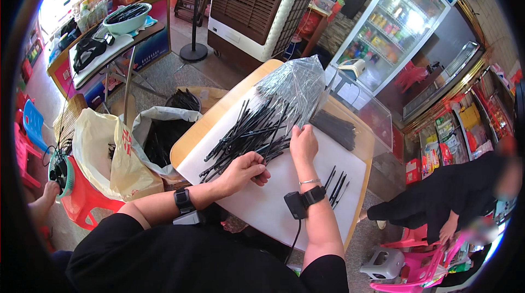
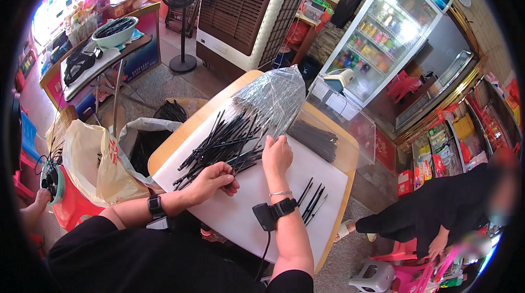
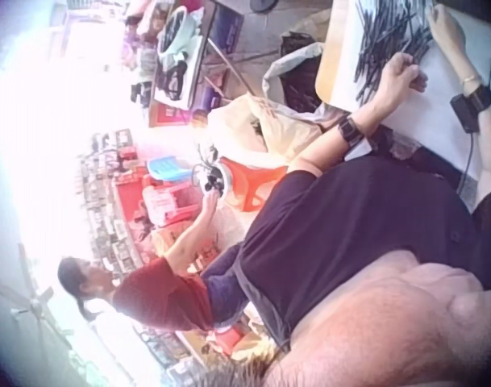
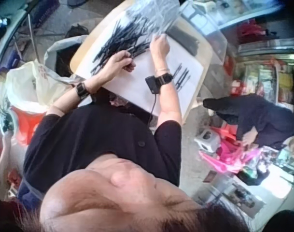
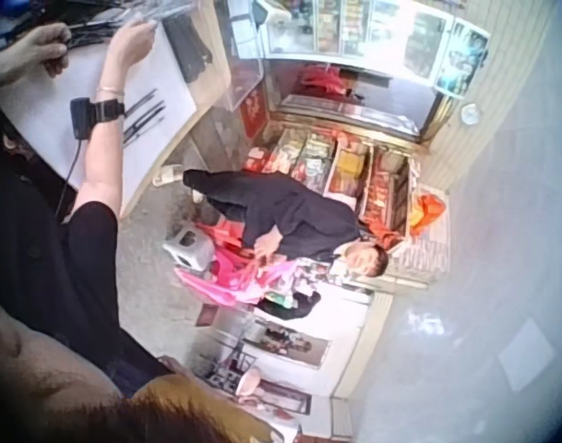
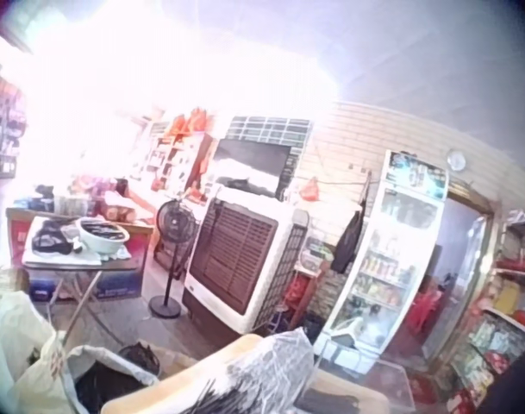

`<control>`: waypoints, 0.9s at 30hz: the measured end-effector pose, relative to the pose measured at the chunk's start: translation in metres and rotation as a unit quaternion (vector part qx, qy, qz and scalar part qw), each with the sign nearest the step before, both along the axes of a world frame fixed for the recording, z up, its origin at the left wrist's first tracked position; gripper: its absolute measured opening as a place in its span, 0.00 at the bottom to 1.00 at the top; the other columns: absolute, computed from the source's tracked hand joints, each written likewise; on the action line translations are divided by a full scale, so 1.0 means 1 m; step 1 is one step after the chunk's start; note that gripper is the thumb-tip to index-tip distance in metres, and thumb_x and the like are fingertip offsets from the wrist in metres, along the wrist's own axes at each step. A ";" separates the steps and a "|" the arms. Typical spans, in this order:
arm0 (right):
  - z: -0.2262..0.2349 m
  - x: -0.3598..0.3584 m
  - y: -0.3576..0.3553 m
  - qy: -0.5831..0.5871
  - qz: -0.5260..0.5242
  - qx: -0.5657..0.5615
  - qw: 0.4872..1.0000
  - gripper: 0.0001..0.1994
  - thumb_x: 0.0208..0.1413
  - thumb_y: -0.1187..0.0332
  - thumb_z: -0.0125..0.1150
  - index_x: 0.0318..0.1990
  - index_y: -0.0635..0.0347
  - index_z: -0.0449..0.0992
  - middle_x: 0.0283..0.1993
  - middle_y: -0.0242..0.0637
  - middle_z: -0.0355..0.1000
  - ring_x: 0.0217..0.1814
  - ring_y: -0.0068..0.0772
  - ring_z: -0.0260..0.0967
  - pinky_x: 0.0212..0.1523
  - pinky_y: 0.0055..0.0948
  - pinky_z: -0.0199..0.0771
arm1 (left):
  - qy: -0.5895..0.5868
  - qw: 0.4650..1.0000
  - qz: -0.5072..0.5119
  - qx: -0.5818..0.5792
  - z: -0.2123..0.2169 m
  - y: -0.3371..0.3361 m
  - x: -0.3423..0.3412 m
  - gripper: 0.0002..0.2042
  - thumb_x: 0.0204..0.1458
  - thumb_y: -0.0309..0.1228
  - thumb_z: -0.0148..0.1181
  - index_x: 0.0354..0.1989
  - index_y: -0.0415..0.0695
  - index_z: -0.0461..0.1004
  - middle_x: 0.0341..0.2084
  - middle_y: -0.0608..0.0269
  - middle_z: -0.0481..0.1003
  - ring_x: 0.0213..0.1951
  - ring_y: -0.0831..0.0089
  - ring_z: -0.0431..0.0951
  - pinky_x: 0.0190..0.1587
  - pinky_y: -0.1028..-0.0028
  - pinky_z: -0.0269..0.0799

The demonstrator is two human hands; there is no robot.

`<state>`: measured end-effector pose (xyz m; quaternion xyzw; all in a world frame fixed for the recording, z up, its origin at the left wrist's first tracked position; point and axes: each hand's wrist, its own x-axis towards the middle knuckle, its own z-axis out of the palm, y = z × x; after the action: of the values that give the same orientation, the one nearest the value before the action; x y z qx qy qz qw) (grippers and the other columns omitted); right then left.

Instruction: Organizing and sorting black zip ties or similar thin plastic rods on a workspace.

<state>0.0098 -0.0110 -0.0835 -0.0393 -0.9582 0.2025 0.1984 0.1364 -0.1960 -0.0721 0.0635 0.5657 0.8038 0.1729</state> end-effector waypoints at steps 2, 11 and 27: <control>0.004 -0.006 -0.003 -0.015 -0.012 -0.013 1.000 0.14 0.56 0.59 0.55 0.38 0.63 0.69 0.34 0.49 0.75 0.38 0.52 0.73 0.40 0.46 0.71 | -0.001 1.000 -0.008 0.003 0.001 -0.002 0.001 0.06 0.61 0.27 0.49 0.40 0.37 0.63 0.33 0.55 0.75 0.34 0.71 0.78 0.38 0.73 0.76; 0.006 -0.008 0.035 0.014 0.011 -0.165 0.986 0.09 0.54 0.66 0.56 0.33 0.63 0.72 0.30 0.52 0.74 0.36 0.55 0.73 0.38 0.46 0.71 | 0.007 0.999 0.016 0.027 -0.008 -0.001 -0.005 0.06 0.61 0.27 0.48 0.40 0.37 0.63 0.32 0.55 0.75 0.33 0.72 0.77 0.38 0.73 0.76; 0.007 0.118 0.024 -0.012 0.075 -0.045 0.996 0.07 0.55 0.70 0.55 0.37 0.61 0.65 0.25 0.50 0.73 0.29 0.58 0.72 0.31 0.50 0.69 | 0.005 0.999 0.029 0.041 -0.010 0.001 -0.004 0.05 0.61 0.26 0.48 0.39 0.37 0.63 0.33 0.54 0.75 0.33 0.69 0.78 0.38 0.71 0.77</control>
<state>0.1276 0.0131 -0.0768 0.0210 -0.9506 0.2592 0.1697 0.1322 -0.1948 -0.0820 0.0581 0.5349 0.8305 0.1440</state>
